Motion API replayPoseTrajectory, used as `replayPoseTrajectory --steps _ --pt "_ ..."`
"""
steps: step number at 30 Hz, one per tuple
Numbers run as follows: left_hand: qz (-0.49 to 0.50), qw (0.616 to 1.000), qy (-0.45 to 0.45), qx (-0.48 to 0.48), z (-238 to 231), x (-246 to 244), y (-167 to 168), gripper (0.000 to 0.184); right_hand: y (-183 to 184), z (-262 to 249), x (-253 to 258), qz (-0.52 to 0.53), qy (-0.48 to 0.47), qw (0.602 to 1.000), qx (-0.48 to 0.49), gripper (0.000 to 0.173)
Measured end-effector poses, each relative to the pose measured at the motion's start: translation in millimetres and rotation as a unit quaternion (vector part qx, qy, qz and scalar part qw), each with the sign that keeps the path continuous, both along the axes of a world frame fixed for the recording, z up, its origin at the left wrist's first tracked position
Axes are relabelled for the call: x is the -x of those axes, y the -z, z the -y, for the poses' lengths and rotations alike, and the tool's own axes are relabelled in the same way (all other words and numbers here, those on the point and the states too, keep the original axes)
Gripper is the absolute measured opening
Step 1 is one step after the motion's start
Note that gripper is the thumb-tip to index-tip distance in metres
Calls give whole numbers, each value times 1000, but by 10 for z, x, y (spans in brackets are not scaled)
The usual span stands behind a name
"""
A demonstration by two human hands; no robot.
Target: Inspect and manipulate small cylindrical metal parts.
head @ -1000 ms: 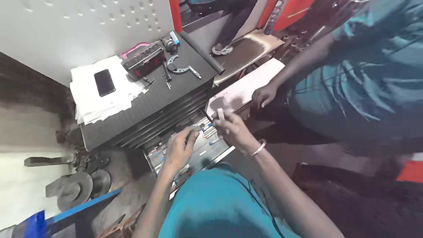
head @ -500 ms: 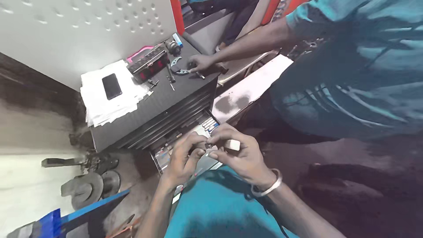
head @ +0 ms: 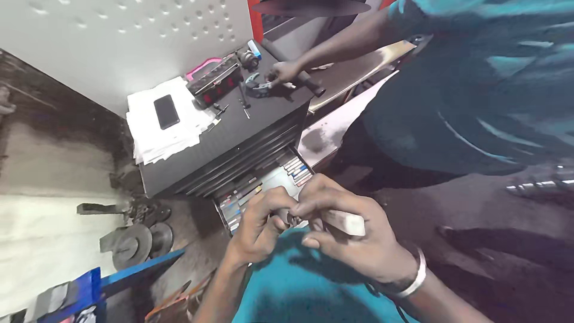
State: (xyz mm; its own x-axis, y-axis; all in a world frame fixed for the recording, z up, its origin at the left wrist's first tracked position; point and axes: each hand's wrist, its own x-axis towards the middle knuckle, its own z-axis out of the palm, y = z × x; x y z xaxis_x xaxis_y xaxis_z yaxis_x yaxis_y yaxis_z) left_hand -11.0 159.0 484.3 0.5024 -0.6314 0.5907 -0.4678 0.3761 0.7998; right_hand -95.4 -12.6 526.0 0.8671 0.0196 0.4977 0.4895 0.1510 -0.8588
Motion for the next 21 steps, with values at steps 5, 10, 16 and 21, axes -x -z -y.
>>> replayPoseTrajectory --steps 5,10,16,21 --pt "4 1000 18 17 -6 -15 -6 37 26 126 -6 -31 -28 996 -84 36" --pt "25 1000 10 15 -29 -29 -41 39 17 314 6 -11 110 993 29 48" --pt "66 997 -28 -28 -42 -78 -40 40 -123 295 93 51 125 990 39 25" --pt "108 988 -66 -93 -75 -93 -77 43 -104 260 100 79 147 978 128 25"
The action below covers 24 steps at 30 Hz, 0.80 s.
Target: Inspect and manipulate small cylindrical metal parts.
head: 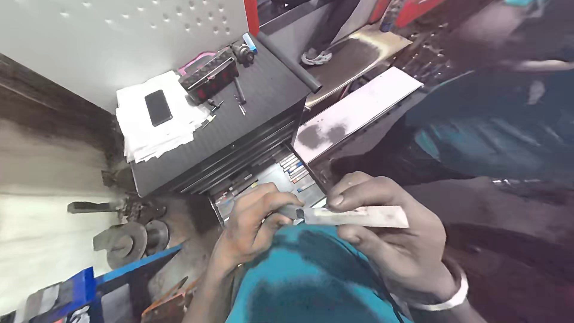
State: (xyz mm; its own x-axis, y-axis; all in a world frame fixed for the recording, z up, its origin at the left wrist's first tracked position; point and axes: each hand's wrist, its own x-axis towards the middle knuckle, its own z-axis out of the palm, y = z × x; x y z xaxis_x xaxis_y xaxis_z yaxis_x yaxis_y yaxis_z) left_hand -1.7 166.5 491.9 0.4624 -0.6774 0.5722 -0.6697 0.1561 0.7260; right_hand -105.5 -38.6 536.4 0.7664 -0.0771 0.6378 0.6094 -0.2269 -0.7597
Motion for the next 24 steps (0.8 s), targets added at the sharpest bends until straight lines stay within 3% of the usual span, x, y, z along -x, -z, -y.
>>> replayPoseTrajectory --steps 6,14,19,24 --pt "18 996 -44 -79 -67 26 -64 38 117 51 -27 -37 21 998 46 25" --pt "18 993 -60 -102 -39 39 -90 39 193 229 -36 -66 -7 989 135 22" --pt "-65 989 -80 -111 66 10 -16 49 410 209 -99 -110 -10 991 82 23" --pt "-190 970 -95 -121 224 38 360 56 884 132 -130 -208 -1 978 11 24"
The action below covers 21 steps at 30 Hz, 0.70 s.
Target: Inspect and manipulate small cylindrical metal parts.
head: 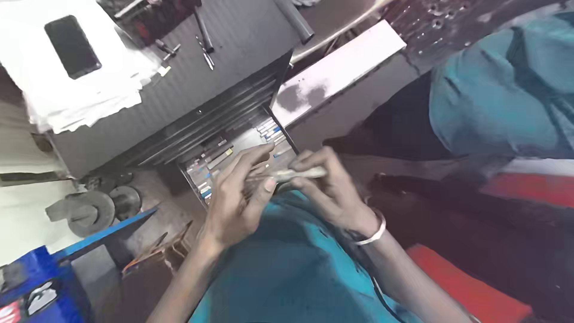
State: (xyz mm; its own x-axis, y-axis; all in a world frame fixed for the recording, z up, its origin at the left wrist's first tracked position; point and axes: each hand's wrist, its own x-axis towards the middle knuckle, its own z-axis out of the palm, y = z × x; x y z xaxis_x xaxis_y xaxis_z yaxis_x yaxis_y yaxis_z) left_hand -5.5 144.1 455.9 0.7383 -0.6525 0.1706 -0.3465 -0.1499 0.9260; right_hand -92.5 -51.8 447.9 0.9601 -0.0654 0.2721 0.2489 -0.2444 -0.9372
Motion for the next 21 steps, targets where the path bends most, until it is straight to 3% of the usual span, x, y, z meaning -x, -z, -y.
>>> replayPoseTrajectory --steps 4,6,9,12,17,21 --pt "-59 997 -12 -45 157 43 339 51 443 10 34 -86 -14 994 -72 26" --pt "-110 990 25 -86 208 38 654 44 653 100 58 -145 -27 984 -96 25" --pt "-206 961 105 -153 346 -19 1459 35 1287 410 20 -306 -18 951 35 43" --pt "-266 914 89 -295 579 -51 2375 36 1909 734 145 -504 -19 844 183 70" --pt "-166 877 -12 -451 1267 -179 3915 33 2325 1209 585 -613 -24 767 189 62" --pt "-147 863 7 -483 1716 -268 4387 33 2319 1406 864 -631 -15 754 185 55"
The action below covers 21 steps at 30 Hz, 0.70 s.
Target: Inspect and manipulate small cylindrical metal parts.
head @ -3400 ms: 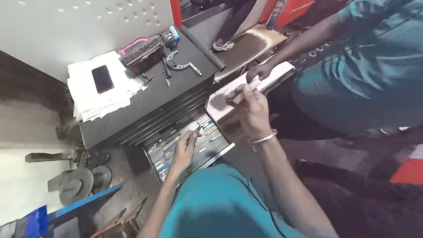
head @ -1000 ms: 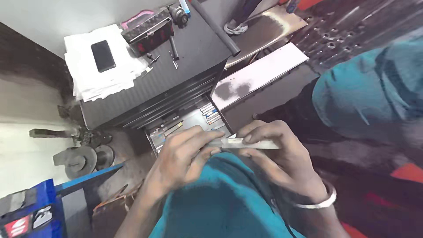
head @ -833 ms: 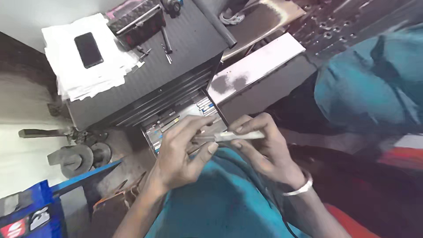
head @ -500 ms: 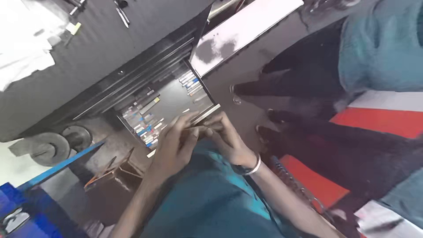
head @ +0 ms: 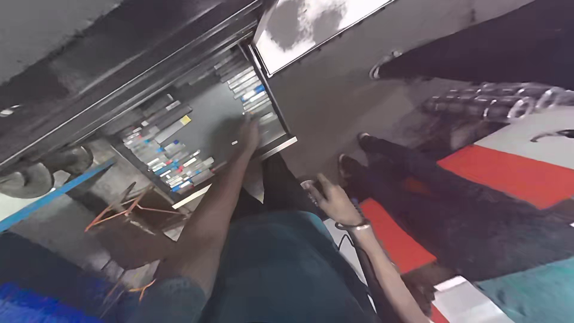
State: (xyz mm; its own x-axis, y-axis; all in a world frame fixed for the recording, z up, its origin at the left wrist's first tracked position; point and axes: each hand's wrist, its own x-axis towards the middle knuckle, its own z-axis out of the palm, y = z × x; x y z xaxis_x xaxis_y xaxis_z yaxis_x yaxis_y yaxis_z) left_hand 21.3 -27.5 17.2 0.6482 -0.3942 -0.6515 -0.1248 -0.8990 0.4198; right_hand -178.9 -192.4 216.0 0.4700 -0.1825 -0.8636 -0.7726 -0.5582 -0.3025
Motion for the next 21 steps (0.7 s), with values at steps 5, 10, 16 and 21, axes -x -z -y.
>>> replayPoseTrajectory --steps 5,10,16,21 --pt "26 999 29 -13 140 83 215 37 82 131 175 -5 14 1000 7 49" --pt "7 999 39 8 57 162 280 46 134 130 113 26 30 999 -5 46" --pt "71 997 -3 12 136 239 340 36 110 70 110 21 34 999 -14 44" --pt "27 999 11 -33 220 174 327 41 79 62 39 2 20 1000 -5 47"
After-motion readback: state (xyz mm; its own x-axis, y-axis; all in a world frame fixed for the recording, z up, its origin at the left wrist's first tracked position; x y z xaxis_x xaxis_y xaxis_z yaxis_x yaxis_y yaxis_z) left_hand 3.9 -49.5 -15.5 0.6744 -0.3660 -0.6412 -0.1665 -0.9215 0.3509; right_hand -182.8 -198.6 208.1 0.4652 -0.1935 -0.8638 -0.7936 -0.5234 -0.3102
